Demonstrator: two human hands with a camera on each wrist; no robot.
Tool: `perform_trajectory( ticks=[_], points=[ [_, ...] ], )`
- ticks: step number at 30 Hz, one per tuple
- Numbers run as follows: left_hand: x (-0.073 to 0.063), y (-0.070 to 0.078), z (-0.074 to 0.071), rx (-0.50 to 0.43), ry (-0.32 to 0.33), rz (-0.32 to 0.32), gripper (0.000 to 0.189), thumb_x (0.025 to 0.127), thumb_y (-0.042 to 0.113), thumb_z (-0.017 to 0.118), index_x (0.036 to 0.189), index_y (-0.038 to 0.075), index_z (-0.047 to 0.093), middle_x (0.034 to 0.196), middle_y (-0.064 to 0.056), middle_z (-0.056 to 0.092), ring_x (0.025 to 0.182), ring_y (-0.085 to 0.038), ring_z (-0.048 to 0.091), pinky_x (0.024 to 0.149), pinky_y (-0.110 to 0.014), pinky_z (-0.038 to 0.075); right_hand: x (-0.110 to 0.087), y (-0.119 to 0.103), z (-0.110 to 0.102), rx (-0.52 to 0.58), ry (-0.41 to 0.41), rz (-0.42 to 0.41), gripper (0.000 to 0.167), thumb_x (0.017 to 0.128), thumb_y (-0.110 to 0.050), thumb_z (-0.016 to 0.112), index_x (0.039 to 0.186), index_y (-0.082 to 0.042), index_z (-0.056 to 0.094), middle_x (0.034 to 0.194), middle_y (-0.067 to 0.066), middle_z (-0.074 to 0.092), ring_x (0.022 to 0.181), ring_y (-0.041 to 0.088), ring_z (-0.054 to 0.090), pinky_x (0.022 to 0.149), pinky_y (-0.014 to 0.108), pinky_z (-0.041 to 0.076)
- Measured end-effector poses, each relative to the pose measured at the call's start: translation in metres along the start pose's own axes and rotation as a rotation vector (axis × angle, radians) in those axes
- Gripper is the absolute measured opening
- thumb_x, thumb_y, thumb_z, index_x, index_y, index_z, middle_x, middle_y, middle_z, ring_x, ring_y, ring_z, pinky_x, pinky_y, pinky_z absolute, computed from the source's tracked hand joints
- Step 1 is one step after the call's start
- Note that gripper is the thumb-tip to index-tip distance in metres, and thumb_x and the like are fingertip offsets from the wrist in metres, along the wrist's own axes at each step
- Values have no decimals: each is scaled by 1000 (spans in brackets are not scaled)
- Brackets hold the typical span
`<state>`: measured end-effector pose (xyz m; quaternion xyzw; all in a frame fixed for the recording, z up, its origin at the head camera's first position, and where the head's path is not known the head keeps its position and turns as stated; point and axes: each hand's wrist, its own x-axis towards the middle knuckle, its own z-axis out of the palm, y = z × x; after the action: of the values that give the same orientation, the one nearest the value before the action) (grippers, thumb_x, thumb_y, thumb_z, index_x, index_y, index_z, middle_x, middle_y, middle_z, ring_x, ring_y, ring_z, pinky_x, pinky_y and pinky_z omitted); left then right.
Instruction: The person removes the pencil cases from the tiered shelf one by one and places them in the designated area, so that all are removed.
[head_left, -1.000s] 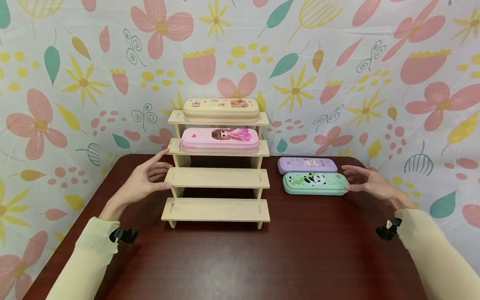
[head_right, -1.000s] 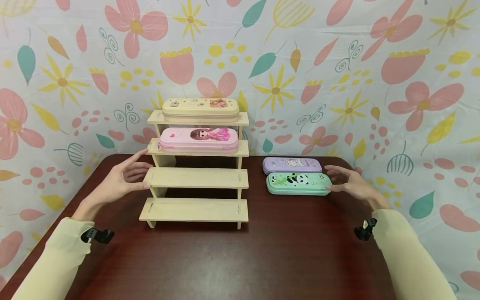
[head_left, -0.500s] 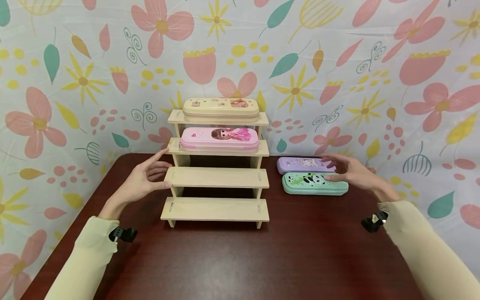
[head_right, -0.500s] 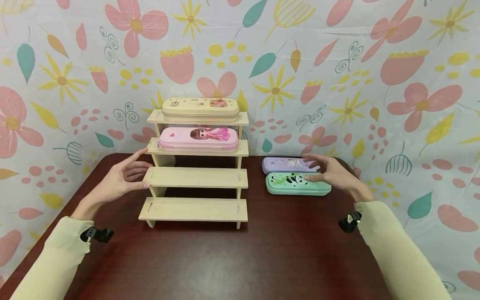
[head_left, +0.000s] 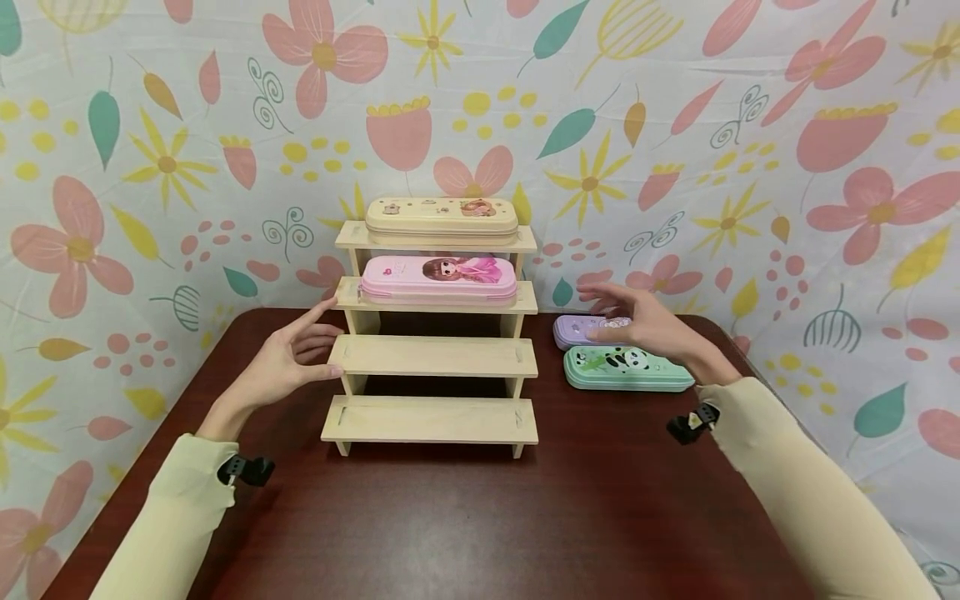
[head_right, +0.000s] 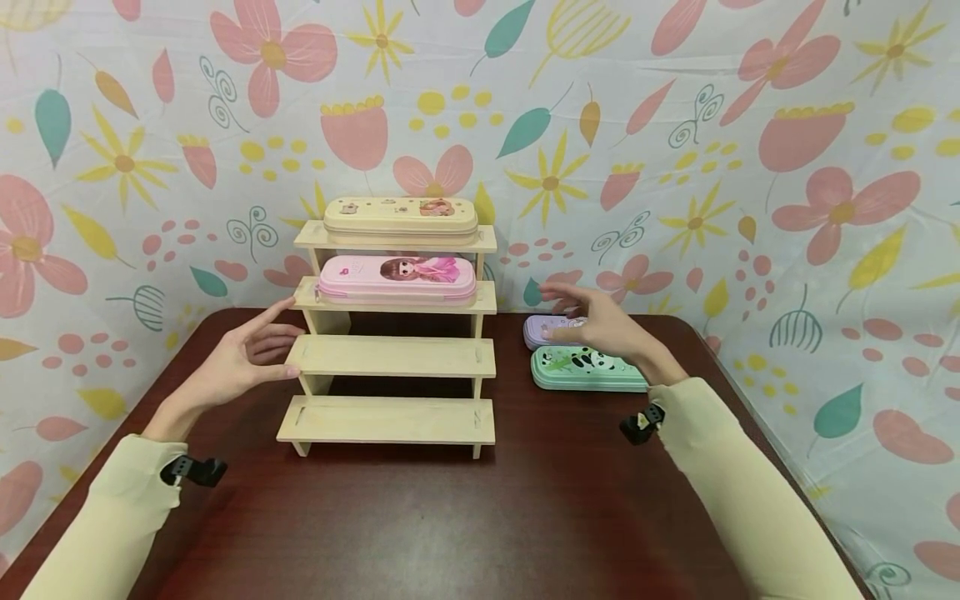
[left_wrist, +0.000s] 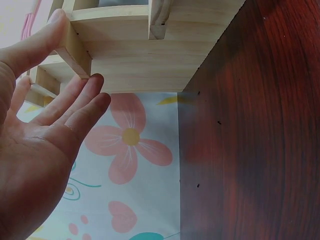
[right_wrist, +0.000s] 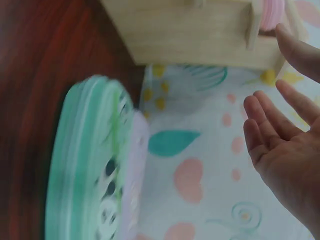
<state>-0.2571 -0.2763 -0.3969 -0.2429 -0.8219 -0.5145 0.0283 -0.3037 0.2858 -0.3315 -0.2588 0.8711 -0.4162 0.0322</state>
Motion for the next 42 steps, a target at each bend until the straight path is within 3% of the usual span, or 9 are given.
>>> perform_trajectory(
  ticks=[5,11,13,19,27,33,42],
  points=[
    [-1,-1,0,6,2,-6,104,89,2,86,170,27,25,144,-25,55,133,-35,56,109,-31,49,16,-20,12,18,10,6,68,95,-18,82,156,-23,53,146,6,58,126,26,57,98,46,50],
    [-2,-1,-1,3,7,-4,104,89,2,86,170,28,26,144,-22,56,132,-33,56,109,-34,49,35,-37,25,12,20,-61,71,95,-21,83,158,-21,51,145,8,59,124,26,57,105,54,45],
    [-2,0,-1,2,7,-3,104,89,2,86,170,28,26,144,-22,56,133,-34,56,108,-30,50,40,-42,28,20,27,-76,71,95,-22,83,158,-20,51,145,9,59,124,27,57,105,56,44],
    [-1,0,0,-2,3,1,103,89,2,85,170,28,26,145,-22,55,133,-35,55,107,-25,49,54,-52,37,50,58,-74,69,95,-22,82,157,-15,52,149,11,57,127,32,54,106,56,43],
    [0,0,0,4,2,1,104,89,1,86,170,27,26,145,-20,56,133,-36,56,108,-29,50,66,-61,48,62,67,-93,73,94,-22,83,157,-9,50,152,13,54,129,32,52,106,57,42],
    [1,0,0,8,2,-11,104,89,3,86,169,30,26,145,-27,54,134,-36,55,110,-38,48,71,-66,56,45,88,-100,72,91,-20,85,154,-6,53,148,12,58,123,32,55,104,56,45],
    [0,2,0,0,0,-1,103,89,1,85,170,26,26,145,-29,53,133,-37,55,109,-31,49,77,-70,66,18,100,-92,75,91,-20,85,155,-2,51,148,15,56,121,32,57,104,58,46]
  ],
)
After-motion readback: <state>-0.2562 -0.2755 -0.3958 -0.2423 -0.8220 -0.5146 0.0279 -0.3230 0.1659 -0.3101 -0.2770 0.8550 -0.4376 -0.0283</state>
